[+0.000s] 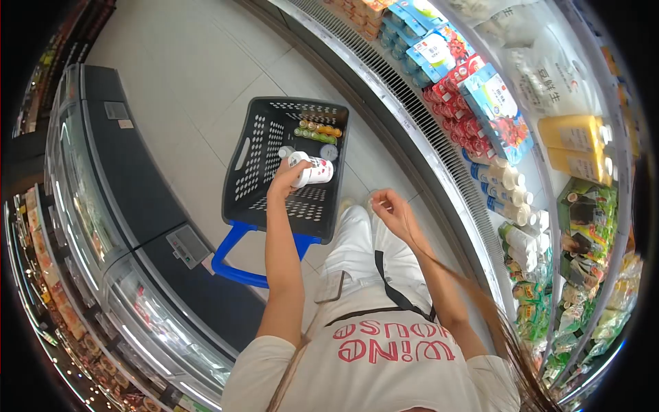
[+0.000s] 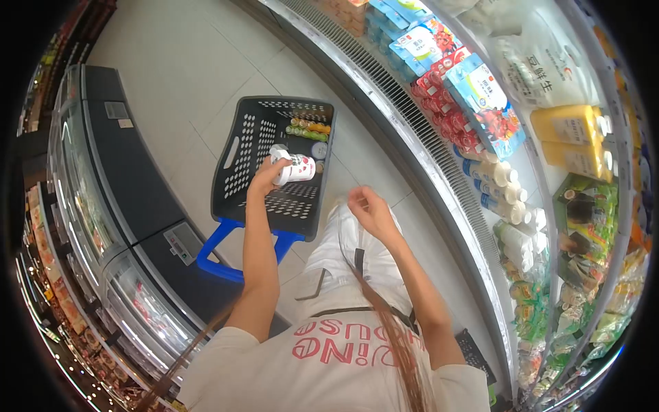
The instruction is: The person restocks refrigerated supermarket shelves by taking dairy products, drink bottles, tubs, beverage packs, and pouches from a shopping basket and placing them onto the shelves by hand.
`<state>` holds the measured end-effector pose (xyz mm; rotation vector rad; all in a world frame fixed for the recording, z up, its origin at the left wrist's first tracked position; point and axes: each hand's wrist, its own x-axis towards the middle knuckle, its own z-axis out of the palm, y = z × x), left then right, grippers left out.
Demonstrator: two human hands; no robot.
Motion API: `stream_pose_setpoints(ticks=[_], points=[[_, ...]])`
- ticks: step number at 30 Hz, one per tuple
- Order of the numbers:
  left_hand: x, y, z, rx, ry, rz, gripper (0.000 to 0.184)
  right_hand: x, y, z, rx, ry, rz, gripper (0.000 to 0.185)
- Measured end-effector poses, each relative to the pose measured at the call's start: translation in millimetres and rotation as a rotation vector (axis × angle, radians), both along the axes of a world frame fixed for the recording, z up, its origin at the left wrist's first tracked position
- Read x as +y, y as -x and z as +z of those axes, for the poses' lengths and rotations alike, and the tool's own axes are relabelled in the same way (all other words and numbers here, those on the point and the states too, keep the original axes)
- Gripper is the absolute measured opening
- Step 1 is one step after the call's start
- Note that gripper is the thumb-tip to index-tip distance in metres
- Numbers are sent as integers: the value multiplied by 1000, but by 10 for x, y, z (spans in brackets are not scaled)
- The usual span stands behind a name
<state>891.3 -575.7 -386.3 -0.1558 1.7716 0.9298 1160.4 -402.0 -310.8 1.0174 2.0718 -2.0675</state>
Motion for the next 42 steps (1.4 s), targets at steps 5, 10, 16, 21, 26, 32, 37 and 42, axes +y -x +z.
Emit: stream_pose_setpoints(ticks=[5, 10, 16, 21, 26, 32, 37, 42], points=[[441, -121, 2369, 185, -499, -112, 89, 103, 587, 1239, 298, -480, 65, 83], [711, -110, 3482, 270, -1003, -472, 92, 202, 503, 2299, 508, -64, 50, 94], [1243, -646, 3800, 123, -1289, -108, 110, 147, 252, 2669, 811, -483, -505, 85], [1897, -1480, 3740, -69, -1405, -50, 80, 496, 53, 2795, 761, -740, -727, 84], [2540, -1673, 4213, -116, -1497, -187, 57, 1017, -507, 3379, 563, -961, -616, 79], [3466, -1948, 5355, 117, -1769, -459, 60, 1884, -912, 4489, 629, -1473, -650, 62], [4355, -1970, 6471, 229, -1862, -781, 62, 2729, -988, 5346, 682, -1703, -766, 42], [5217, -1920, 6990, 535, -1760, -973, 60, 3534, -950, 5688, 444, -1686, -979, 52]])
